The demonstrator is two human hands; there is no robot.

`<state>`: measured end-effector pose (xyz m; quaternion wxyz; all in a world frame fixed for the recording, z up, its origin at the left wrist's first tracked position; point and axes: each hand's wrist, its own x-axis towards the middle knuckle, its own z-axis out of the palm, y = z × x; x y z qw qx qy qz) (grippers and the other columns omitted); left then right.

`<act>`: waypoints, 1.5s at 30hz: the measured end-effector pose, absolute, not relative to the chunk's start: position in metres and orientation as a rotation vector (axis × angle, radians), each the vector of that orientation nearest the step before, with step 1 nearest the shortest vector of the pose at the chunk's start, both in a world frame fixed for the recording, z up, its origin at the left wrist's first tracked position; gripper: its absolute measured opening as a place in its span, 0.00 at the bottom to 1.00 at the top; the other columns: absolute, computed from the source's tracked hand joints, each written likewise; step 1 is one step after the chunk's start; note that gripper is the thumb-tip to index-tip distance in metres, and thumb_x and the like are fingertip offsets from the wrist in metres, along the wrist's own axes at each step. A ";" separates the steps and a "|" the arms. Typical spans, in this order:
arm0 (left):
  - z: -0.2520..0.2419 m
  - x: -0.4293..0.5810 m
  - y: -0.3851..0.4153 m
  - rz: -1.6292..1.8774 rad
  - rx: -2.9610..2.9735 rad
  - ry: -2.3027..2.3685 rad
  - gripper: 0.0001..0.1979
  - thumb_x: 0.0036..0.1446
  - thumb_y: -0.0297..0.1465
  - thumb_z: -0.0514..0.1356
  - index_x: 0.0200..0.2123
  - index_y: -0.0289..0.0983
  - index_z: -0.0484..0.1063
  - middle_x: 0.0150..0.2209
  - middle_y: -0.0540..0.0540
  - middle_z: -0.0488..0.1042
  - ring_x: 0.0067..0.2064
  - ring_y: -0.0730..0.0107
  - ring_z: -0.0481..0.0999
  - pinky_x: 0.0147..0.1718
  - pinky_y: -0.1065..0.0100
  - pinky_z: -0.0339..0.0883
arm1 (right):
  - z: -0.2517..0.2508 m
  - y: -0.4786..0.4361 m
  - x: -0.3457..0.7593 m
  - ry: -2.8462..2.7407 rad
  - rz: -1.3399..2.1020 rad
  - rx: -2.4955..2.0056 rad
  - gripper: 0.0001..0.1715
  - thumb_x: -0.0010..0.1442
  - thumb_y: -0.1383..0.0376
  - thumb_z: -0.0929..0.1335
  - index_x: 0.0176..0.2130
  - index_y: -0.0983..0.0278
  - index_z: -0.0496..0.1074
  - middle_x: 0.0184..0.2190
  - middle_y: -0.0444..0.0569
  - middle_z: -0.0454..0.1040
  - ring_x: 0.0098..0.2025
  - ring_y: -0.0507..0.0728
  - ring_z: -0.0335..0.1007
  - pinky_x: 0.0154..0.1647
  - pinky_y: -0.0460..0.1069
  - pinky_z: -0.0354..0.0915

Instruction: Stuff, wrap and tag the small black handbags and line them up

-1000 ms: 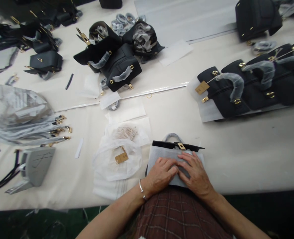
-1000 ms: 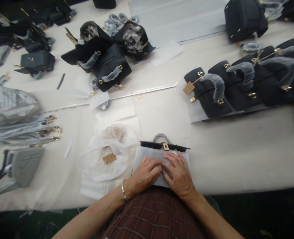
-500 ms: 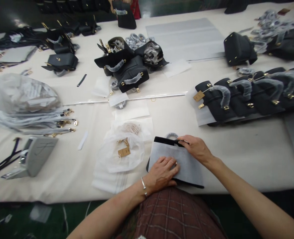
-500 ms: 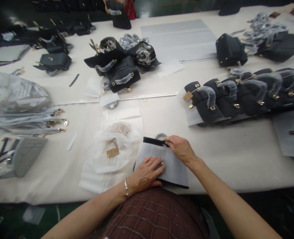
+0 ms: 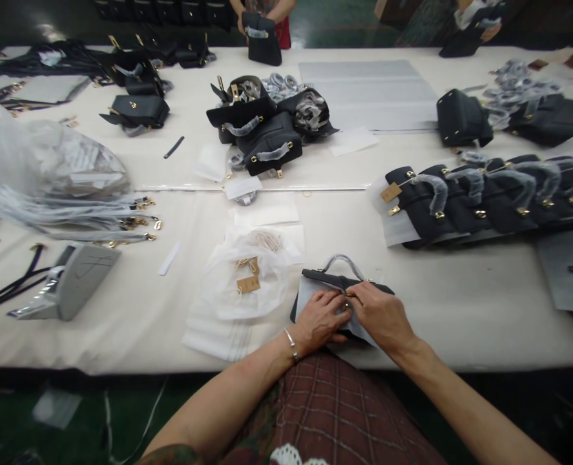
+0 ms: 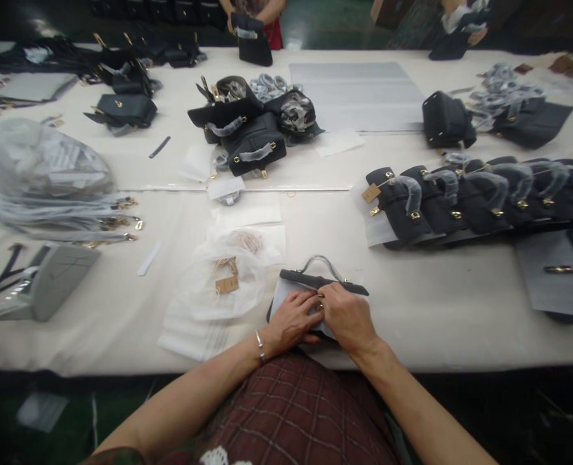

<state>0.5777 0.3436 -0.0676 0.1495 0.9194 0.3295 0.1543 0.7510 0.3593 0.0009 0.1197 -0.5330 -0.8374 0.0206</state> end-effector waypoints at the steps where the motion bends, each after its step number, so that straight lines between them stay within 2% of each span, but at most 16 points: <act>1: -0.068 0.578 0.344 0.444 2.637 0.946 0.32 0.50 0.48 0.69 0.54 0.39 0.67 0.61 0.38 0.64 0.64 0.51 0.60 0.58 0.53 0.58 | 0.000 0.361 0.751 -2.414 0.118 -1.595 0.08 0.63 0.67 0.65 0.37 0.61 0.75 0.35 0.48 0.79 0.34 0.56 0.76 0.31 0.49 0.64; 4: -0.067 0.577 0.346 0.465 2.582 0.951 0.34 0.51 0.55 0.65 0.54 0.39 0.68 0.62 0.37 0.63 0.64 0.49 0.61 0.58 0.52 0.58 | 0.000 0.375 0.759 -2.220 0.433 -1.726 0.07 0.60 0.65 0.67 0.39 0.60 0.75 0.39 0.47 0.80 0.36 0.57 0.77 0.38 0.50 0.69; 6: -0.060 0.575 0.350 0.480 2.502 0.952 0.33 0.54 0.57 0.60 0.54 0.40 0.69 0.62 0.38 0.64 0.63 0.50 0.63 0.58 0.52 0.59 | 0.005 0.385 0.765 -2.010 0.605 -1.805 0.11 0.58 0.62 0.68 0.43 0.59 0.74 0.40 0.46 0.80 0.35 0.56 0.77 0.39 0.51 0.71; 8: -0.048 0.574 0.355 0.461 2.396 0.963 0.27 0.61 0.53 0.56 0.53 0.40 0.69 0.59 0.41 0.69 0.60 0.55 0.68 0.57 0.56 0.61 | 0.009 0.388 0.769 -1.884 0.627 -1.820 0.14 0.57 0.60 0.69 0.45 0.59 0.74 0.41 0.46 0.80 0.33 0.56 0.77 0.40 0.52 0.72; 11: -0.031 0.577 0.365 0.363 2.280 1.039 0.19 0.69 0.42 0.51 0.55 0.35 0.65 0.47 0.43 0.76 0.49 0.60 0.76 0.49 0.60 0.66 | 0.011 0.387 0.767 -1.924 0.538 -1.713 0.11 0.59 0.60 0.67 0.42 0.59 0.74 0.39 0.47 0.79 0.35 0.56 0.77 0.40 0.52 0.72; 13: -0.025 0.586 0.370 0.303 2.303 1.127 0.19 0.70 0.40 0.51 0.56 0.34 0.64 0.43 0.43 0.77 0.45 0.58 0.77 0.45 0.59 0.68 | 0.008 0.392 0.765 -1.944 0.458 -1.673 0.11 0.60 0.61 0.65 0.41 0.60 0.74 0.38 0.49 0.78 0.36 0.57 0.76 0.40 0.52 0.72; 15: -0.026 0.598 0.372 0.279 2.408 1.195 0.20 0.67 0.43 0.55 0.54 0.36 0.65 0.43 0.43 0.76 0.45 0.55 0.76 0.43 0.56 0.68 | 0.005 0.405 0.765 -1.986 0.360 -1.731 0.14 0.58 0.62 0.66 0.45 0.63 0.73 0.43 0.54 0.77 0.42 0.60 0.75 0.45 0.54 0.71; 18: -0.038 0.614 0.371 0.319 2.580 1.210 0.23 0.63 0.45 0.59 0.52 0.34 0.68 0.48 0.40 0.73 0.50 0.52 0.72 0.48 0.54 0.66 | 0.002 0.430 0.769 -2.181 0.395 -1.826 0.24 0.51 0.66 0.70 0.49 0.64 0.73 0.49 0.55 0.76 0.50 0.62 0.72 0.52 0.55 0.67; 21: -0.052 0.617 0.368 0.419 2.652 1.197 0.24 0.64 0.44 0.57 0.56 0.33 0.66 0.57 0.37 0.67 0.60 0.50 0.63 0.59 0.50 0.58 | 0.001 0.450 0.770 -2.332 0.579 -1.829 0.12 0.53 0.66 0.69 0.40 0.58 0.78 0.40 0.45 0.80 0.43 0.57 0.75 0.46 0.50 0.67; 23: -0.058 0.614 0.367 0.453 2.623 1.205 0.24 0.66 0.45 0.55 0.60 0.39 0.64 0.60 0.40 0.64 0.63 0.48 0.59 0.62 0.45 0.52 | 0.002 0.460 0.767 -2.365 0.626 -1.882 0.09 0.57 0.63 0.67 0.36 0.57 0.79 0.34 0.43 0.81 0.38 0.55 0.75 0.40 0.48 0.66; 27: -0.061 0.609 0.367 0.418 2.559 1.203 0.24 0.67 0.49 0.50 0.64 0.54 0.59 0.61 0.44 0.62 0.61 0.45 0.60 0.58 0.37 0.54 | 0.008 0.482 0.752 -2.413 0.650 -2.021 0.06 0.53 0.62 0.70 0.31 0.58 0.80 0.27 0.45 0.80 0.32 0.56 0.73 0.31 0.48 0.60; 32: -0.062 0.613 0.370 0.368 2.544 1.197 0.23 0.67 0.49 0.50 0.63 0.56 0.60 0.62 0.43 0.61 0.59 0.46 0.62 0.55 0.37 0.57 | 0.021 0.473 0.734 -2.495 0.649 -2.048 0.05 0.47 0.67 0.72 0.23 0.58 0.78 0.22 0.46 0.78 0.28 0.56 0.72 0.27 0.49 0.57; 36: -0.066 0.617 0.372 0.292 2.516 1.215 0.21 0.66 0.49 0.51 0.56 0.49 0.70 0.60 0.42 0.63 0.55 0.48 0.66 0.51 0.40 0.63 | 0.015 0.420 0.740 -2.427 0.552 -2.078 0.09 0.56 0.64 0.68 0.33 0.57 0.80 0.34 0.48 0.82 0.37 0.59 0.77 0.35 0.50 0.65; 39: -0.068 0.616 0.372 0.333 2.512 1.223 0.22 0.67 0.49 0.50 0.55 0.45 0.69 0.57 0.42 0.67 0.53 0.50 0.68 0.49 0.43 0.65 | -0.008 0.380 0.756 -2.105 0.532 -1.994 0.14 0.61 0.58 0.66 0.43 0.57 0.79 0.44 0.47 0.81 0.44 0.59 0.77 0.45 0.51 0.68; 42: -0.068 0.613 0.370 0.370 2.522 1.203 0.22 0.67 0.50 0.49 0.56 0.46 0.68 0.53 0.44 0.69 0.51 0.53 0.69 0.48 0.47 0.65 | -0.037 0.356 0.771 -1.800 0.515 -1.766 0.19 0.61 0.51 0.66 0.43 0.59 0.79 0.42 0.49 0.81 0.44 0.60 0.77 0.49 0.54 0.70; 45: -0.068 0.609 0.368 0.356 2.544 1.173 0.23 0.66 0.51 0.50 0.57 0.46 0.67 0.50 0.44 0.71 0.49 0.56 0.70 0.48 0.50 0.64 | -0.059 0.347 0.777 -1.777 0.424 -1.605 0.20 0.62 0.50 0.67 0.42 0.60 0.79 0.42 0.50 0.81 0.45 0.60 0.75 0.52 0.56 0.69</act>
